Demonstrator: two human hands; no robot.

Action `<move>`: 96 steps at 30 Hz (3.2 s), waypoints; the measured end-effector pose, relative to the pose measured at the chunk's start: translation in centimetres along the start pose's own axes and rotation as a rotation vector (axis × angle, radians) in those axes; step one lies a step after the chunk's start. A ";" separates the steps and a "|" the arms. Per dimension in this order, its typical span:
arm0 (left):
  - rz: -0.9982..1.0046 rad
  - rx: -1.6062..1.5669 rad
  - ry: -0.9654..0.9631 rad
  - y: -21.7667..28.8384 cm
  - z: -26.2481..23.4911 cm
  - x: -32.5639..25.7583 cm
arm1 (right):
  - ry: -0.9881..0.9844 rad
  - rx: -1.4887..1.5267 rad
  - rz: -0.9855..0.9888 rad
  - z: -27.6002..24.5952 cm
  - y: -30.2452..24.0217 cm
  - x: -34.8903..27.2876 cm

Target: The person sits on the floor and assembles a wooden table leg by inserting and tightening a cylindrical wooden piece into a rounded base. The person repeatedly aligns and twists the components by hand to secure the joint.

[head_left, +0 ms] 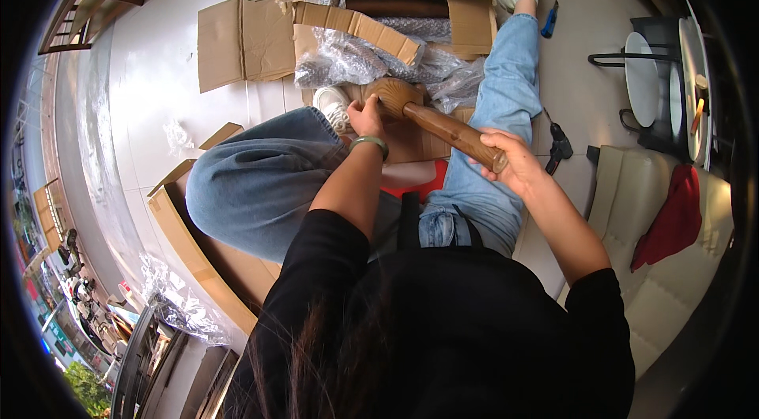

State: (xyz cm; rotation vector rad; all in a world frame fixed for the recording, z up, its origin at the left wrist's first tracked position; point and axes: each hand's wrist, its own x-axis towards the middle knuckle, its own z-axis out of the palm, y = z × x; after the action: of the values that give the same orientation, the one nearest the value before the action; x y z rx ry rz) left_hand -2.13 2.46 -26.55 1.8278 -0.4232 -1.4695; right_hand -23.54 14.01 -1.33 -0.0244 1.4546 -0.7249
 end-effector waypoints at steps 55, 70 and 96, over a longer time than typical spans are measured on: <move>0.373 0.888 -0.215 1.8 -0.6 0.4 | 0.426 -0.589 -0.659 -1.4 2.1 5.2; -0.331 0.247 -0.065 1.4 1.8 -5.0 | -0.392 0.313 0.311 1.3 7.6 4.1; -0.290 0.090 -0.129 -0.5 4.8 -2.1 | -0.004 0.025 -0.077 -0.2 3.4 3.5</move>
State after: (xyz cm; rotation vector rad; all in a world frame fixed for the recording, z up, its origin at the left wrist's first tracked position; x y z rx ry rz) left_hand -7.34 2.54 -25.73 1.9339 -0.2992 -1.7975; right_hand -22.51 15.14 -5.95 -0.0629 1.4472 -0.8052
